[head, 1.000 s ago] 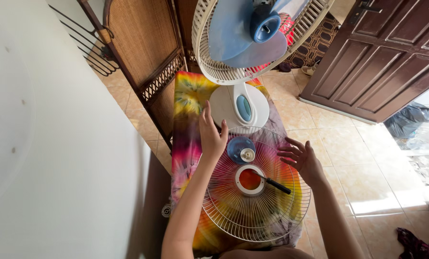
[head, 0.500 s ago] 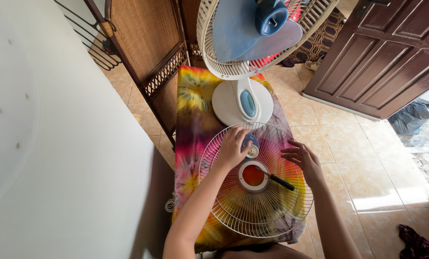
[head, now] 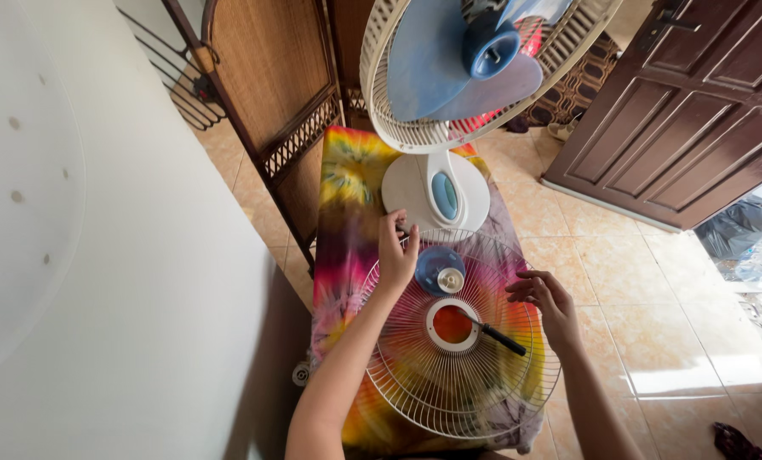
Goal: The person assembles a table fan by attaching the front grille, inserting the fan blade, and securing it with a central cap. The hands manipulate the fan components on a table and use a screwdriver to tighten the central hub.
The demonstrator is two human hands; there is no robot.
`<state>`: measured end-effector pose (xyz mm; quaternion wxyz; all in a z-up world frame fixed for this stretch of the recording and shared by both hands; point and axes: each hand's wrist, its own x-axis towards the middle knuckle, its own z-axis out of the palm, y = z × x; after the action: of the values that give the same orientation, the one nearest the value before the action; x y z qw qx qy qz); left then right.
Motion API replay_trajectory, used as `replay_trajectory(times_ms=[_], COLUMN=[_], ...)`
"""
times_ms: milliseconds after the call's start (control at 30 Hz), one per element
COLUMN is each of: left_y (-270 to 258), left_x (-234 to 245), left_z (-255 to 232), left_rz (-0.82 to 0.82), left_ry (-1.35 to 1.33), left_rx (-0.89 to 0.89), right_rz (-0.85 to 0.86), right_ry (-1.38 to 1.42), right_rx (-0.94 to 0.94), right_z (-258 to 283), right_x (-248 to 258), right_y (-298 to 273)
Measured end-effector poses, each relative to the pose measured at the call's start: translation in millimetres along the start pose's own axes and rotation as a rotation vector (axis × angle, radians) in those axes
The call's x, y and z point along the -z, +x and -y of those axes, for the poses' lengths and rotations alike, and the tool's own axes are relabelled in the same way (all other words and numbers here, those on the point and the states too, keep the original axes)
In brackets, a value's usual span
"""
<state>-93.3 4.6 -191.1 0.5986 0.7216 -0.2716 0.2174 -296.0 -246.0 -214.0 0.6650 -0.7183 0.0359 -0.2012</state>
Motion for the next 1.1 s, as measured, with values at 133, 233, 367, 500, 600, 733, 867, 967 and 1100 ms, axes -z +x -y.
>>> replay_trajectory(times_ms=[133, 233, 367, 500, 600, 733, 867, 967, 1100], left_y=[51.3, 87.4, 102.2, 116.7, 134.3, 154.8, 179.5, 197.4, 222.9], left_x=[-15.9, -41.7, -78.5, -108.3, -130.3, -156.8, -189.0, -201.0, -201.5], left_z=[29.9, 53.9, 72.5, 71.8, 70.0, 88.0, 117.7, 140.9, 158.0], left_rz=[-0.026, -0.005, -0.018, 0.014, -0.060, -0.157, -0.256, -0.335, -0.150], left_ry=[-0.098, -0.055, 0.103, 0.380, 0.493, 0.273, 0.479, 0.497, 0.406], left_rx=[0.017, 0.125, 0.046, 0.153, 0.126, -0.111, -0.155, -0.166, -0.231], right_rz=[-0.030, -0.098, -0.167, -0.211, -0.206, -0.191, -0.220, -0.194, -0.190], right_ry=[-0.284, -0.332, -0.010, 0.204, 0.147, 0.267, 0.377, 0.321, 0.361], right_rx=[0.010, 0.056, -0.007, -0.176, -0.162, -0.105, -0.086, -0.094, -0.086], right_z=[17.4, 23.9, 31.6, 39.8, 37.5, 31.2, 29.4, 32.3, 39.2], right_x=[17.5, 25.8, 26.2, 15.7, -1.2, -21.9, -36.0, -38.9, -40.4], right_y=[58.6, 129.2, 226.1, 290.5, 310.0, 317.0, 314.0, 310.4, 301.6])
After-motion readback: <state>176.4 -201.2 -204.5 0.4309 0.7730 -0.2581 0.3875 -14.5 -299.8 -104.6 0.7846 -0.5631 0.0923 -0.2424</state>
